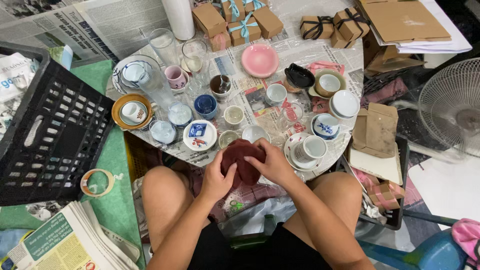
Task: The person sits at a table and wipes various ceramic and glass items, including cups, bowls, and a glass, using a red cloth. The person handles each item one at a time, wiping the exterior and interior surfaces before placing them back on the table.
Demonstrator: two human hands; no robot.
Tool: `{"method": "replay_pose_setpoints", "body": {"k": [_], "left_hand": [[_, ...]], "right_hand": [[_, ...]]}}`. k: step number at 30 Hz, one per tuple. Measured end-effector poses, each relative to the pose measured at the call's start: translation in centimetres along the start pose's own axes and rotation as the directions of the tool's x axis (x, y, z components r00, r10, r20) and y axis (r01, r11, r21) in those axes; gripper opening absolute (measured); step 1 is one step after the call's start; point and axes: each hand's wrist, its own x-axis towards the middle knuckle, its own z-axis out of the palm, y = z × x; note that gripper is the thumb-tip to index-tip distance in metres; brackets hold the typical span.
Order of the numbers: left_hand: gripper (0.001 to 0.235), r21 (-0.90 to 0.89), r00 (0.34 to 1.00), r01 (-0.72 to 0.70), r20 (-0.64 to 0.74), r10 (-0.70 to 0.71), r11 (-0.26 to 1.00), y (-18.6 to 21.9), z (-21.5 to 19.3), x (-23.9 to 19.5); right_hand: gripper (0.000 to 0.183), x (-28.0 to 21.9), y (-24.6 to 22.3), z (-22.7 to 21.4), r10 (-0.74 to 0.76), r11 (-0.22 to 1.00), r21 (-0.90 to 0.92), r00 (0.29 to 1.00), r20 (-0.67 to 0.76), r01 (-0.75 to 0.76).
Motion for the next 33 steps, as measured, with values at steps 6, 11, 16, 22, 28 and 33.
{"method": "replay_pose_setpoints", "body": {"k": [6, 11, 16, 22, 28, 33], "left_hand": [[0.034, -0.039, 0.998, 0.067, 0.013, -0.066, 0.997, 0.1, -0.3, 0.3], [0.023, 0.056, 0.992, 0.122, -0.026, -0.120, 0.991, -1.5, 0.0, 0.3], [0.024, 0.105, 0.992, 0.102, -0.081, -0.094, 0.989, -1.9, 0.4, 0.1], [0.034, 0.063, 0.992, -0.025, -0.121, 0.032, 0.998, -0.6, 0.3, 0.9], [0.039, 0.049, 0.977, -0.137, -0.161, 0.143, 0.989, 1.0, -0.4, 0.9], [0.027, 0.099, 0.975, 0.211, -0.098, -0.202, 0.972, -0.8, -0.4, 0.8]], "right_hand": [[0.030, 0.0, 0.3, 0.1, 0.127, 0.968, -0.216, 0.992, -0.005, -0.125], [0.026, -0.4, 1.2, 0.7, -0.037, 0.978, -0.207, 0.999, -0.004, 0.036], [0.024, -0.4, 0.9, 0.4, 0.020, 0.985, -0.172, 0.998, 0.052, -0.011], [0.026, 0.0, 0.9, 0.2, -0.113, 0.991, -0.078, 0.993, -0.024, 0.110], [0.021, -0.1, 0.5, -0.1, -0.058, 0.998, 0.029, 0.994, -0.092, 0.061], [0.023, -0.5, 0.4, 0.1, -0.095, 0.995, 0.003, 0.991, -0.091, 0.095]]}}
